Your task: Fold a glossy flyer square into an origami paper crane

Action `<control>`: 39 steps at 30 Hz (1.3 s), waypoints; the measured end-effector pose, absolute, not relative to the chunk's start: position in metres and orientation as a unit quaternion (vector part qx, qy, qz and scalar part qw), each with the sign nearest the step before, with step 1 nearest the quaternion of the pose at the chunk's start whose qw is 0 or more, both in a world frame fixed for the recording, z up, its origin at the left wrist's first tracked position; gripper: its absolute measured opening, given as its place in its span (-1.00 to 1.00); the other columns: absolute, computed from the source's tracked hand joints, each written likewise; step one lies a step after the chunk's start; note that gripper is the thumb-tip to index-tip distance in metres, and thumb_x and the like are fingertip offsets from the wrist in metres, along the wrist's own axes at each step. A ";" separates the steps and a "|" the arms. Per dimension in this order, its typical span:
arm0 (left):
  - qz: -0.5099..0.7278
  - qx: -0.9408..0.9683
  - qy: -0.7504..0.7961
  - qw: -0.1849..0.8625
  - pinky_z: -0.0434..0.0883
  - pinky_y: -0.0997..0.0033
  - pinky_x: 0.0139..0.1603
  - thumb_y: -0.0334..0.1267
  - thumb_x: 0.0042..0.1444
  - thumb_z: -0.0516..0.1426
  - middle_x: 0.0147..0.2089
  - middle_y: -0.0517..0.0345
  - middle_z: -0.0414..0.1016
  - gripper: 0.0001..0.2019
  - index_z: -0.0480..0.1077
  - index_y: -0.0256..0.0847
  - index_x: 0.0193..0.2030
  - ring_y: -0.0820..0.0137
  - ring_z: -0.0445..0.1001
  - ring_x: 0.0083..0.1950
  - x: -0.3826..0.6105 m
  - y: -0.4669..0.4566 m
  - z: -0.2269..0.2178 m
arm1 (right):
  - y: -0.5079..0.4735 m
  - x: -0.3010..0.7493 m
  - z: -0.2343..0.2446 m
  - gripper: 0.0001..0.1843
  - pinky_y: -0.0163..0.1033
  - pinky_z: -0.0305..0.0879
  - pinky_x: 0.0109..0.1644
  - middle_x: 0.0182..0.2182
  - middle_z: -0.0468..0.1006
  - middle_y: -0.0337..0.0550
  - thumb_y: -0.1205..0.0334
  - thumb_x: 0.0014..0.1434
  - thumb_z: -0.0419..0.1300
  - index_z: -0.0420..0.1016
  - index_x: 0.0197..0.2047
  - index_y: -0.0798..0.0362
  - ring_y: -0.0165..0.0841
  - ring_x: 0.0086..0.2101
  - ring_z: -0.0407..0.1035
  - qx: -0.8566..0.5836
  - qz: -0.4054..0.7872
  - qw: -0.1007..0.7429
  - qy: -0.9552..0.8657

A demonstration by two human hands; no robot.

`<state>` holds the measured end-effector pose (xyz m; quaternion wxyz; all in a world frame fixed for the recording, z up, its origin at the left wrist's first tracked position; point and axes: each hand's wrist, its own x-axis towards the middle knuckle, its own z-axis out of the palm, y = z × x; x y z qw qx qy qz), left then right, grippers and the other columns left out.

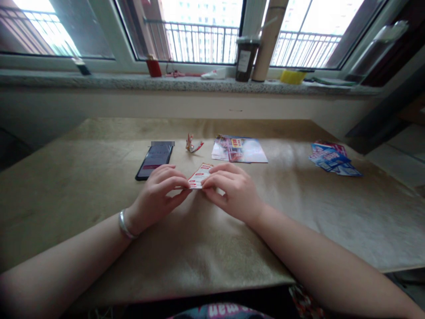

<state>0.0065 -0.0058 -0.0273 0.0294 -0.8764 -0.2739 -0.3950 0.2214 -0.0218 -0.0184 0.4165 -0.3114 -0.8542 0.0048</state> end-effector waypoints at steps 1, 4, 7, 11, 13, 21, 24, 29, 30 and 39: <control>-0.390 -0.881 -0.266 0.040 0.33 0.27 -0.04 -0.32 0.08 0.17 -0.35 0.21 0.45 -0.97 0.38 -0.16 -0.33 0.43 0.37 -0.28 0.007 -0.006 -0.027 | -0.023 0.221 -0.018 -0.91 -0.16 0.36 -0.07 -0.37 0.60 -0.25 0.38 0.06 0.20 0.43 -0.35 -0.01 -0.32 -0.22 0.40 -0.308 0.000 0.408 -0.859; -0.392 -0.883 -0.252 0.049 0.33 0.29 -0.05 -0.32 0.09 0.17 -0.36 0.21 0.45 -0.99 0.39 -0.16 -0.34 0.43 0.37 -0.28 0.007 -0.007 -0.026 | -0.023 0.220 -0.018 -0.91 -0.14 0.34 -0.04 -0.35 0.60 -0.25 0.37 0.07 0.18 0.43 -0.33 -0.01 -0.31 -0.18 0.39 -0.294 0.010 0.396 -0.870; -0.392 -0.883 -0.258 0.035 0.33 0.31 -0.05 -0.32 0.09 0.15 -0.37 0.21 0.44 -0.96 0.39 -0.17 -0.37 0.45 0.37 -0.30 0.008 -0.007 -0.026 | -0.021 0.221 -0.019 -0.90 -0.13 0.33 -0.03 -0.33 0.59 -0.25 0.38 0.07 0.16 0.42 -0.33 -0.02 -0.32 -0.19 0.39 -0.290 0.030 0.403 -0.868; -0.376 -0.888 -0.263 0.038 0.32 0.31 -0.03 -0.32 0.10 0.14 -0.35 0.22 0.45 -0.98 0.39 -0.16 -0.34 0.45 0.38 -0.30 0.009 -0.006 -0.026 | -0.019 0.220 -0.019 -0.90 -0.16 0.34 -0.05 -0.36 0.58 -0.24 0.37 0.05 0.17 0.43 -0.36 -0.02 -0.33 -0.19 0.39 -0.281 0.017 0.403 -0.871; -0.368 -0.893 -0.256 0.052 0.31 0.30 0.00 -0.30 0.11 0.14 -0.36 0.23 0.45 -0.98 0.40 -0.15 -0.31 0.46 0.38 -0.32 0.009 -0.007 -0.026 | -0.019 0.218 -0.020 -0.90 -0.16 0.33 -0.04 -0.36 0.57 -0.23 0.37 0.05 0.16 0.44 -0.35 -0.02 -0.33 -0.18 0.38 -0.278 0.008 0.394 -0.876; -0.365 -0.898 -0.234 0.081 0.32 0.34 -0.02 -0.32 0.11 0.13 -0.40 0.25 0.44 -0.93 0.38 -0.16 -0.39 0.49 0.37 -0.36 0.009 -0.009 -0.022 | -0.022 0.213 -0.020 -0.93 -0.14 0.30 -0.02 -0.33 0.55 -0.22 0.34 0.09 0.14 0.41 -0.33 -0.02 -0.32 -0.18 0.37 -0.300 0.029 0.370 -0.879; -0.357 -0.899 -0.237 0.093 0.32 0.33 -0.02 -0.32 0.10 0.13 -0.39 0.25 0.45 -0.95 0.37 -0.17 -0.39 0.48 0.37 -0.35 0.010 -0.009 -0.022 | -0.020 0.213 -0.022 -0.93 -0.15 0.29 -0.03 -0.34 0.54 -0.22 0.34 0.10 0.14 0.42 -0.34 -0.02 -0.33 -0.19 0.36 -0.296 0.017 0.365 -0.882; -0.329 -0.907 -0.239 0.112 0.32 0.33 -0.06 -0.32 0.13 0.09 -0.38 0.24 0.46 -0.92 0.37 -0.16 -0.38 0.47 0.37 -0.36 0.010 -0.012 -0.020 | -0.020 0.211 -0.024 -0.93 -0.16 0.30 -0.06 -0.35 0.53 -0.21 0.32 0.10 0.14 0.43 -0.34 -0.02 -0.33 -0.21 0.35 -0.297 0.001 0.362 -0.884; -0.325 -0.908 -0.240 0.111 0.32 0.34 -0.06 -0.32 0.13 0.08 -0.39 0.24 0.46 -0.91 0.38 -0.16 -0.38 0.47 0.37 -0.36 0.010 -0.013 -0.020 | -0.020 0.211 -0.023 -0.93 -0.16 0.30 -0.07 -0.35 0.53 -0.20 0.32 0.10 0.14 0.43 -0.34 -0.02 -0.33 -0.21 0.35 -0.300 0.000 0.362 -0.883; -0.335 -0.906 -0.237 0.106 0.32 0.35 -0.09 -0.33 0.12 0.09 -0.42 0.26 0.46 -0.90 0.38 -0.15 -0.41 0.47 0.35 -0.37 0.009 -0.010 -0.022 | -0.020 0.211 -0.023 -0.93 -0.17 0.31 -0.12 -0.37 0.53 -0.20 0.29 0.13 0.13 0.45 -0.35 0.00 -0.32 -0.24 0.34 -0.306 -0.035 0.347 -0.886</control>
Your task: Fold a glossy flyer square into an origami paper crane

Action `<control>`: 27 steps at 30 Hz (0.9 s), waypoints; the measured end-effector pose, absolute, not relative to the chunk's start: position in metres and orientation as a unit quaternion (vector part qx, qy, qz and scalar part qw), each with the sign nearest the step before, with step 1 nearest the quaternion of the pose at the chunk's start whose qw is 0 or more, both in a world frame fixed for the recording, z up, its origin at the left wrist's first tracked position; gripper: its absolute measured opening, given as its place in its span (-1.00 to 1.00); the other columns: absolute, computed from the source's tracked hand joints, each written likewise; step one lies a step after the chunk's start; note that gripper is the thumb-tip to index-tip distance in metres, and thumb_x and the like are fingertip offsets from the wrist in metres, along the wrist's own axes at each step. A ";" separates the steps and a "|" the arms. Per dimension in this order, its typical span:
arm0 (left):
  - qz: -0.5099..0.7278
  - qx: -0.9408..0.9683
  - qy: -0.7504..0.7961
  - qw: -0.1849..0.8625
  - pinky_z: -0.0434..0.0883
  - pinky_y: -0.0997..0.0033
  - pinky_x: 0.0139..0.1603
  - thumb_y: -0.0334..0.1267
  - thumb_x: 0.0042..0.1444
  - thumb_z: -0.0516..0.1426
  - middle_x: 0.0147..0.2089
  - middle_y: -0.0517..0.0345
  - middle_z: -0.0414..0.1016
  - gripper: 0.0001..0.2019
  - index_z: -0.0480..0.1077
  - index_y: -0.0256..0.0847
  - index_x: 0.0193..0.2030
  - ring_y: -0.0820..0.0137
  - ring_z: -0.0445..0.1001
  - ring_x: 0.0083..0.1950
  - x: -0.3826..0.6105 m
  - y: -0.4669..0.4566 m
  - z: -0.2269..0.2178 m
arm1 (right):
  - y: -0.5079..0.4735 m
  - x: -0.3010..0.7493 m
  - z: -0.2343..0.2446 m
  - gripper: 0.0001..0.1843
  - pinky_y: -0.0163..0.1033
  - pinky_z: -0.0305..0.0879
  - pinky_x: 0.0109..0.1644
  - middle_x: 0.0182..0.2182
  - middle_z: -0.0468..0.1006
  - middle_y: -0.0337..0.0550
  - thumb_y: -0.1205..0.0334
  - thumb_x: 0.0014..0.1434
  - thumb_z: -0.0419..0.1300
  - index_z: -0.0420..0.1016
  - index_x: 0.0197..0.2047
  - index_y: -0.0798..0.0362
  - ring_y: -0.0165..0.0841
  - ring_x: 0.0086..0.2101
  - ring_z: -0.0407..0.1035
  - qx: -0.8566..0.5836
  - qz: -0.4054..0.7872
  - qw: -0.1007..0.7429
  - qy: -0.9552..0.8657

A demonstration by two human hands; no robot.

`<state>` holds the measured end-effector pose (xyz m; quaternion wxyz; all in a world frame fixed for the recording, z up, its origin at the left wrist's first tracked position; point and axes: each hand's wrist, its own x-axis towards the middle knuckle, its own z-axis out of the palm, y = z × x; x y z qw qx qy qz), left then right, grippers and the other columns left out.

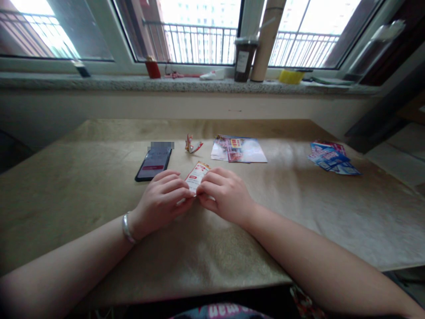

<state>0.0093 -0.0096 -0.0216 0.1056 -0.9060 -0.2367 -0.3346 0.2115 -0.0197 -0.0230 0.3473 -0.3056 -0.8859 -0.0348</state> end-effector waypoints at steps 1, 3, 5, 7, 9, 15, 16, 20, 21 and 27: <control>-0.337 -0.906 -0.234 0.107 0.32 0.35 -0.09 -0.34 0.11 0.09 -0.42 0.26 0.46 -0.90 0.38 -0.16 -0.41 0.47 0.35 -0.38 0.009 -0.010 -0.022 | -0.020 0.211 -0.024 -0.93 -0.17 0.30 -0.12 -0.37 0.53 -0.21 0.29 0.12 0.13 0.45 -0.35 0.00 -0.32 -0.24 0.34 -0.307 -0.036 0.348 -0.885; -0.343 -0.904 -0.231 0.109 0.32 0.35 -0.10 -0.34 0.10 0.10 -0.43 0.26 0.46 -0.90 0.37 -0.16 -0.42 0.47 0.34 -0.38 0.009 -0.010 -0.022 | -0.020 0.211 -0.024 -0.94 -0.17 0.30 -0.13 -0.36 0.53 -0.20 0.30 0.12 0.14 0.45 -0.34 0.00 -0.32 -0.24 0.34 -0.316 -0.034 0.347 -0.882; -0.345 -0.904 -0.228 0.110 0.32 0.36 -0.11 -0.35 0.10 0.10 -0.43 0.26 0.45 -0.90 0.37 -0.16 -0.42 0.47 0.34 -0.39 0.009 -0.010 -0.022 | -0.020 0.211 -0.025 -0.94 -0.18 0.31 -0.14 -0.35 0.53 -0.19 0.30 0.11 0.14 0.44 -0.35 0.01 -0.32 -0.24 0.35 -0.322 -0.034 0.345 -0.881; -0.341 -0.905 -0.228 0.113 0.33 0.37 -0.12 -0.34 0.10 0.09 -0.44 0.26 0.45 -0.90 0.36 -0.16 -0.43 0.47 0.33 -0.39 0.009 -0.010 -0.022 | -0.020 0.211 -0.024 -0.94 -0.18 0.31 -0.14 -0.36 0.53 -0.20 0.30 0.11 0.14 0.44 -0.36 0.01 -0.32 -0.25 0.35 -0.315 -0.036 0.346 -0.883; -0.340 -0.905 -0.230 0.116 0.33 0.37 -0.13 -0.34 0.10 0.10 -0.44 0.25 0.44 -0.90 0.36 -0.16 -0.43 0.47 0.33 -0.39 0.010 -0.011 -0.021 | -0.020 0.212 -0.024 -0.94 -0.18 0.31 -0.14 -0.37 0.53 -0.21 0.29 0.12 0.15 0.44 -0.36 0.00 -0.33 -0.25 0.36 -0.301 -0.040 0.353 -0.885; -0.371 -0.895 -0.221 0.113 0.33 0.34 -0.11 -0.32 0.06 0.17 -0.37 0.25 0.49 -0.96 0.37 -0.16 -0.33 0.44 0.36 -0.34 0.008 -0.012 -0.018 | -0.023 0.213 -0.022 -0.96 -0.20 0.31 -0.16 -0.38 0.54 -0.21 0.29 0.12 0.16 0.44 -0.35 0.01 -0.35 -0.28 0.36 -0.287 -0.038 0.385 -0.876; -0.371 -0.895 -0.219 0.117 0.33 0.34 -0.10 -0.31 0.06 0.18 -0.36 0.25 0.50 -0.95 0.37 -0.16 -0.32 0.44 0.36 -0.33 0.008 -0.011 -0.018 | -0.023 0.213 -0.022 -0.96 -0.20 0.31 -0.16 -0.38 0.54 -0.20 0.29 0.12 0.16 0.44 -0.34 0.01 -0.35 -0.28 0.36 -0.285 -0.039 0.384 -0.877; -0.349 -0.901 -0.225 0.124 0.31 0.34 -0.09 -0.31 0.08 0.16 -0.36 0.29 0.50 -0.97 0.38 -0.14 -0.36 0.45 0.33 -0.34 0.006 -0.011 -0.019 | -0.023 0.213 -0.022 -0.94 -0.20 0.31 -0.15 -0.38 0.54 -0.19 0.29 0.13 0.15 0.45 -0.35 0.02 -0.34 -0.27 0.36 -0.294 -0.033 0.375 -0.878; -0.346 -0.902 -0.226 0.124 0.30 0.35 -0.09 -0.32 0.09 0.15 -0.36 0.29 0.49 -0.97 0.38 -0.14 -0.36 0.46 0.33 -0.34 0.006 -0.011 -0.020 | -0.023 0.213 -0.022 -0.93 -0.20 0.30 -0.16 -0.37 0.54 -0.19 0.28 0.13 0.14 0.45 -0.36 0.02 -0.34 -0.27 0.36 -0.301 -0.030 0.372 -0.877; -0.340 -0.905 -0.230 0.113 0.29 0.38 -0.12 -0.31 0.11 0.13 -0.38 0.28 0.49 -0.93 0.38 -0.15 -0.39 0.47 0.31 -0.35 0.007 -0.010 -0.020 | -0.022 0.213 -0.022 -0.90 -0.21 0.29 -0.15 -0.38 0.54 -0.19 0.27 0.14 0.13 0.46 -0.38 0.03 -0.35 -0.27 0.36 -0.310 -0.034 0.356 -0.881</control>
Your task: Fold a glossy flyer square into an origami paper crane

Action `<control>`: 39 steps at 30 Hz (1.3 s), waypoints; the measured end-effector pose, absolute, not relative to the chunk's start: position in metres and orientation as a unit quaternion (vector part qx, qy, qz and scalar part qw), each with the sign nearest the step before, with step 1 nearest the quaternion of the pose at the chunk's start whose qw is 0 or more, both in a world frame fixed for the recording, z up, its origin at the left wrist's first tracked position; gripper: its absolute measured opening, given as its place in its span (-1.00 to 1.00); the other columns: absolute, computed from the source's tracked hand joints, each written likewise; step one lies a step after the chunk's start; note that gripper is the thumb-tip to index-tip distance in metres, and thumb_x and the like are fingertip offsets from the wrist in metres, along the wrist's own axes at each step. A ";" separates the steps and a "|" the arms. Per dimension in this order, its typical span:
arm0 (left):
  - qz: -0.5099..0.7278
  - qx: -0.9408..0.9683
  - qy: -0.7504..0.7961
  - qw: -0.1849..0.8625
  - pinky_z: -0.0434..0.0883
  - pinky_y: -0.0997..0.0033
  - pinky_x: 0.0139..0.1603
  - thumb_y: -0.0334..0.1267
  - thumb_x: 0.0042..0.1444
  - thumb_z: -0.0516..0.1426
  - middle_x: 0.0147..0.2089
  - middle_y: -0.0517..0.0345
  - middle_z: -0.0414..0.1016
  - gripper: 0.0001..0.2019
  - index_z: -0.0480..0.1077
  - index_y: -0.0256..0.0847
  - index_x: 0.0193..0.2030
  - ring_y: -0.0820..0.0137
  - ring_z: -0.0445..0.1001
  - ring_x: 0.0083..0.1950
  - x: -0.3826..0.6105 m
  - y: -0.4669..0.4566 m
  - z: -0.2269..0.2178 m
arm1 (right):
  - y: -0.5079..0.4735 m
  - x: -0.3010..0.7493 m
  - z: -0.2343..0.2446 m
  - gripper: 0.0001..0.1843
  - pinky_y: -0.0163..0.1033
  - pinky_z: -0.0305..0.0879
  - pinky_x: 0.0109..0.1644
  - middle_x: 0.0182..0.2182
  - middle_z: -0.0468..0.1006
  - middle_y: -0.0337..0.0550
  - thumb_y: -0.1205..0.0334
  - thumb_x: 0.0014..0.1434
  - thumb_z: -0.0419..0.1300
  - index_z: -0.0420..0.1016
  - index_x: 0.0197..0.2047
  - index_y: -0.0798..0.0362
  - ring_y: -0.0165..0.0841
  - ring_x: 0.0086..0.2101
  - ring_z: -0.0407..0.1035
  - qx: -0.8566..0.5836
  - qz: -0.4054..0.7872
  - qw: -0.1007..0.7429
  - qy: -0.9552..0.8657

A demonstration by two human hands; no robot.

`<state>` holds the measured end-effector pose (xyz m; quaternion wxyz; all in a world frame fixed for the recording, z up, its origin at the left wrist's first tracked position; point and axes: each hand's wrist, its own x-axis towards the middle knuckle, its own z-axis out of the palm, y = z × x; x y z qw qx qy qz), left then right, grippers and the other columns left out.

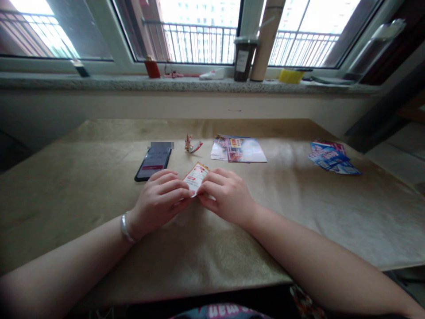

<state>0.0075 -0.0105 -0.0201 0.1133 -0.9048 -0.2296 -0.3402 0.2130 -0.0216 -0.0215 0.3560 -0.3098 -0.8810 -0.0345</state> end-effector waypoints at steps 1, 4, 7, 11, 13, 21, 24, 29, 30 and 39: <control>-0.340 -0.905 -0.230 0.113 0.29 0.38 -0.12 -0.32 0.11 0.13 -0.39 0.28 0.49 -0.92 0.38 -0.15 -0.40 0.47 0.32 -0.35 0.008 -0.010 -0.020 | -0.021 0.213 -0.022 -0.90 -0.21 0.29 -0.15 -0.38 0.54 -0.19 0.27 0.14 0.13 0.46 -0.38 0.03 -0.35 -0.28 0.36 -0.311 -0.037 0.354 -0.882; -0.345 -0.901 -0.237 0.116 0.29 0.39 -0.13 -0.31 0.13 0.12 -0.40 0.27 0.48 -0.90 0.38 -0.16 -0.42 0.46 0.32 -0.36 0.007 -0.011 -0.020 | -0.021 0.214 -0.022 -0.90 -0.20 0.28 -0.14 -0.36 0.54 -0.18 0.27 0.13 0.14 0.47 -0.36 0.04 -0.34 -0.27 0.36 -0.327 -0.039 0.340 -0.881; -0.345 -0.900 -0.237 0.118 0.29 0.39 -0.13 -0.30 0.14 0.11 -0.41 0.26 0.48 -0.87 0.38 -0.17 -0.43 0.47 0.33 -0.36 0.007 -0.011 -0.020 | -0.020 0.214 -0.022 -0.91 -0.21 0.28 -0.16 -0.38 0.53 -0.17 0.27 0.11 0.15 0.47 -0.38 0.05 -0.33 -0.29 0.35 -0.340 -0.039 0.329 -0.880; -0.340 -0.901 -0.242 0.119 0.30 0.39 -0.14 -0.29 0.15 0.10 -0.40 0.24 0.48 -0.87 0.38 -0.18 -0.42 0.46 0.34 -0.35 0.007 -0.011 -0.020 | -0.021 0.213 -0.021 -0.89 -0.23 0.27 -0.19 -0.39 0.53 -0.17 0.27 0.12 0.14 0.48 -0.38 0.05 -0.34 -0.31 0.35 -0.349 -0.049 0.322 -0.879; -0.341 -0.898 -0.249 0.120 0.30 0.39 -0.15 -0.29 0.15 0.10 -0.40 0.23 0.48 -0.86 0.38 -0.18 -0.42 0.46 0.34 -0.35 0.008 -0.010 -0.021 | -0.021 0.214 -0.022 -0.90 -0.23 0.26 -0.19 -0.37 0.54 -0.17 0.27 0.11 0.15 0.48 -0.38 0.05 -0.34 -0.30 0.35 -0.363 -0.050 0.318 -0.874; -0.340 -0.898 -0.255 0.111 0.31 0.37 -0.17 -0.29 0.14 0.11 -0.40 0.22 0.47 -0.88 0.38 -0.18 -0.43 0.45 0.34 -0.35 0.008 -0.010 -0.022 | -0.019 0.214 -0.023 -0.90 -0.26 0.24 -0.21 -0.38 0.53 -0.19 0.28 0.11 0.14 0.48 -0.39 0.05 -0.34 -0.32 0.34 -0.374 -0.056 0.301 -0.876; -0.340 -0.898 -0.256 0.107 0.32 0.38 -0.17 -0.29 0.15 0.10 -0.39 0.22 0.47 -0.87 0.37 -0.18 -0.41 0.44 0.36 -0.32 0.007 -0.011 -0.022 | -0.019 0.214 -0.023 -0.89 -0.27 0.23 -0.22 -0.38 0.54 -0.20 0.26 0.12 0.14 0.47 -0.38 0.04 -0.35 -0.32 0.34 -0.382 -0.058 0.298 -0.873; -0.340 -0.901 -0.247 0.108 0.36 0.40 -0.15 -0.28 0.17 0.09 -0.39 0.21 0.46 -0.85 0.36 -0.20 -0.42 0.44 0.40 -0.31 0.007 -0.010 -0.023 | -0.018 0.214 -0.023 -0.90 -0.27 0.22 -0.23 -0.40 0.53 -0.19 0.27 0.11 0.14 0.46 -0.40 0.05 -0.35 -0.33 0.35 -0.388 -0.069 0.291 -0.872; -0.341 -0.900 -0.247 0.110 0.37 0.39 -0.15 -0.28 0.17 0.08 -0.39 0.21 0.46 -0.85 0.36 -0.20 -0.42 0.45 0.40 -0.32 0.007 -0.010 -0.023 | -0.018 0.214 -0.023 -0.90 -0.27 0.21 -0.22 -0.40 0.53 -0.19 0.27 0.11 0.14 0.46 -0.40 0.05 -0.35 -0.33 0.35 -0.390 -0.069 0.291 -0.871; -0.335 -0.901 -0.250 0.111 0.36 0.41 -0.18 -0.27 0.18 0.08 -0.39 0.21 0.47 -0.83 0.38 -0.20 -0.42 0.44 0.40 -0.32 0.008 -0.011 -0.021 | -0.019 0.216 -0.022 -0.90 -0.27 0.20 -0.24 -0.43 0.52 -0.20 0.30 0.09 0.14 0.46 -0.42 0.04 -0.36 -0.35 0.33 -0.392 -0.057 0.274 -0.876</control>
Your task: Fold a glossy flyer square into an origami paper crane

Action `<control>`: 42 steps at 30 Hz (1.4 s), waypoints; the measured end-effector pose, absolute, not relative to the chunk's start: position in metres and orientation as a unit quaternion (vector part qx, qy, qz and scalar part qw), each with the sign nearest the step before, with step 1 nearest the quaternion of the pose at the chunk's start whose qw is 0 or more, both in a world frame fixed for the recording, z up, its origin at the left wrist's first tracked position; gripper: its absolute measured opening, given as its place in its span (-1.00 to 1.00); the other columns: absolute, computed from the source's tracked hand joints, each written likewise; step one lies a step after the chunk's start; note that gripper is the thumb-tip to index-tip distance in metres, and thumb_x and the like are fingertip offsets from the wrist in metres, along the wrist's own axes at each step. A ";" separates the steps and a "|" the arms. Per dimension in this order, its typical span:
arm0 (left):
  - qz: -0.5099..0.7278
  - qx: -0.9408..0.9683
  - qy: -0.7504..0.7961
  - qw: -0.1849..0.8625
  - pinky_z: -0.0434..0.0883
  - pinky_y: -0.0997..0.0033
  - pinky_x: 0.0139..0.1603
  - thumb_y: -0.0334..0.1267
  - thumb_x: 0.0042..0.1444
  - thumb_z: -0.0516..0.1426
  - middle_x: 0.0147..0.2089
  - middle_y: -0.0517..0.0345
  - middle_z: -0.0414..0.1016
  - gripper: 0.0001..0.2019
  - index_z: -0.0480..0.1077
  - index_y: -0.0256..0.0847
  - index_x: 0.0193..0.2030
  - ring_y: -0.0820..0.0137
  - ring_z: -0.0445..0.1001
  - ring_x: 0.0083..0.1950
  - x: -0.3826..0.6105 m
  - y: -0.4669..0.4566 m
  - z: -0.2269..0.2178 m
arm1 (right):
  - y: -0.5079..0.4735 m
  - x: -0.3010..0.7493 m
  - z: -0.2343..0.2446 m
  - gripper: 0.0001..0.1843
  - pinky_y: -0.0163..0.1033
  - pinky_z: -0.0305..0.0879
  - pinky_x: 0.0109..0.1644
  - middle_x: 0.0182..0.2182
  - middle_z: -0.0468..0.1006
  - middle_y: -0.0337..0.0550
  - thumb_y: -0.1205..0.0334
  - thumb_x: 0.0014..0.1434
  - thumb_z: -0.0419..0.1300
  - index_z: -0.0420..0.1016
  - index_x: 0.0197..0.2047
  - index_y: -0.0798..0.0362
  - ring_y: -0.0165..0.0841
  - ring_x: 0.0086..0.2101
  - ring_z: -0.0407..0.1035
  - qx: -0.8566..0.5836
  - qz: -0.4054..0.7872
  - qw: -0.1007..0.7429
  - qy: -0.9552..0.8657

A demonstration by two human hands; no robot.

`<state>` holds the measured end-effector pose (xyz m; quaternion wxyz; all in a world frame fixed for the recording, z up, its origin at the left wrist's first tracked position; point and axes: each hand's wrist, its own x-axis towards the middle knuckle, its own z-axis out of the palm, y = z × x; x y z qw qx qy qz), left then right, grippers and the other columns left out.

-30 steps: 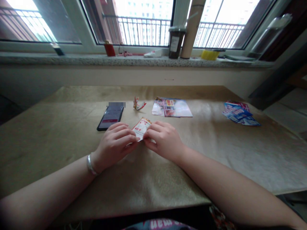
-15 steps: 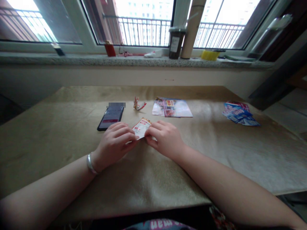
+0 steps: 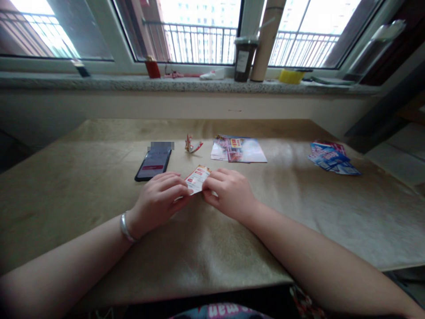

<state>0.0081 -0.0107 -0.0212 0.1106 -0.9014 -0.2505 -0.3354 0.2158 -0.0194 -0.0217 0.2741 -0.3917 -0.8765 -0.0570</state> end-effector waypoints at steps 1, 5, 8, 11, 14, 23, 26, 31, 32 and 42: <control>-0.334 -0.902 -0.252 0.109 0.36 0.41 -0.19 -0.26 0.18 0.07 -0.39 0.20 0.47 -0.83 0.38 -0.20 -0.42 0.44 0.40 -0.32 0.008 -0.011 -0.021 | -0.020 0.216 -0.021 -0.90 -0.27 0.20 -0.24 -0.42 0.52 -0.19 0.30 0.09 0.14 0.46 -0.42 0.04 -0.36 -0.35 0.33 -0.396 -0.055 0.272 -0.875; -0.328 -0.901 -0.270 0.088 0.33 0.44 -0.25 -0.25 0.19 0.06 -0.39 0.18 0.44 -0.81 0.38 -0.20 -0.41 0.45 0.39 -0.32 0.007 -0.011 -0.022 | -0.020 0.216 -0.021 -0.89 -0.27 0.19 -0.25 -0.39 0.53 -0.18 0.28 0.12 0.11 0.45 -0.39 0.03 -0.36 -0.33 0.35 -0.404 -0.055 0.274 -0.871; -0.323 -0.901 -0.277 0.078 0.31 0.45 -0.27 -0.22 0.19 0.07 -0.38 0.17 0.44 -0.82 0.39 -0.20 -0.40 0.46 0.38 -0.33 0.007 -0.011 -0.023 | -0.020 0.217 -0.022 -0.89 -0.29 0.19 -0.27 -0.40 0.52 -0.19 0.27 0.11 0.12 0.45 -0.41 0.03 -0.37 -0.36 0.36 -0.404 -0.066 0.278 -0.869; -0.303 -0.905 -0.287 0.080 0.30 0.43 -0.28 -0.18 0.19 0.07 -0.37 0.16 0.45 -0.81 0.41 -0.20 -0.36 0.44 0.38 -0.33 0.007 -0.008 -0.024 | -0.019 0.219 -0.022 -0.90 -0.30 0.18 -0.28 -0.43 0.52 -0.20 0.28 0.09 0.13 0.44 -0.42 0.04 -0.38 -0.38 0.36 -0.403 -0.081 0.281 -0.867; -0.279 -0.907 -0.306 0.080 0.27 0.44 -0.34 -0.20 0.19 0.07 -0.37 0.15 0.46 -0.81 0.42 -0.21 -0.38 0.44 0.37 -0.36 0.005 -0.005 -0.025 | -0.017 0.223 -0.023 -0.91 -0.30 0.17 -0.30 -0.45 0.50 -0.22 0.29 0.08 0.13 0.44 -0.44 0.04 -0.39 -0.40 0.35 -0.416 -0.093 0.291 -0.856; -0.308 -0.891 -0.332 0.043 0.30 0.42 -0.29 -0.24 0.15 0.12 -0.32 0.16 0.48 -0.88 0.45 -0.19 -0.32 0.43 0.39 -0.33 0.000 -0.001 -0.027 | -0.017 0.228 -0.022 -0.88 -0.31 0.21 -0.30 -0.42 0.52 -0.20 0.27 0.11 0.12 0.44 -0.43 0.03 -0.38 -0.39 0.37 -0.425 -0.109 0.317 -0.841; -0.359 -0.869 -0.342 0.002 0.35 0.43 -0.24 -0.29 0.15 0.11 -0.27 0.13 0.46 -0.89 0.45 -0.19 -0.22 0.43 0.41 -0.28 0.000 0.001 -0.030 | -0.016 0.233 -0.021 -0.88 -0.31 0.22 -0.30 -0.42 0.52 -0.20 0.26 0.12 0.11 0.44 -0.41 0.03 -0.38 -0.38 0.38 -0.441 -0.112 0.329 -0.828; -0.419 -0.833 -0.357 -0.060 0.38 0.47 -0.22 -0.35 0.17 0.08 -0.25 0.11 0.41 -0.83 0.46 -0.18 -0.14 0.46 0.39 -0.24 -0.001 0.003 -0.032 | -0.012 0.239 -0.021 -0.89 -0.29 0.23 -0.30 -0.42 0.53 -0.19 0.27 0.11 0.11 0.44 -0.43 0.02 -0.36 -0.38 0.40 -0.462 -0.121 0.344 -0.809; -0.423 -0.828 -0.361 -0.067 0.37 0.48 -0.24 -0.35 0.17 0.08 -0.27 0.12 0.41 -0.82 0.47 -0.17 -0.13 0.47 0.38 -0.25 -0.001 0.003 -0.032 | -0.012 0.239 -0.021 -0.89 -0.29 0.23 -0.30 -0.42 0.53 -0.19 0.27 0.11 0.11 0.44 -0.43 0.02 -0.36 -0.38 0.40 -0.462 -0.120 0.345 -0.808; -0.447 -0.805 -0.369 -0.124 0.39 0.53 -0.31 -0.34 0.18 0.06 -0.33 0.18 0.48 -0.87 0.43 -0.22 -0.21 0.50 0.43 -0.32 0.000 0.000 -0.029 | -0.012 0.239 -0.023 -0.87 -0.33 0.25 -0.30 -0.39 0.55 -0.20 0.25 0.15 0.11 0.48 -0.35 0.03 -0.42 -0.40 0.40 -0.421 -0.077 0.315 -0.847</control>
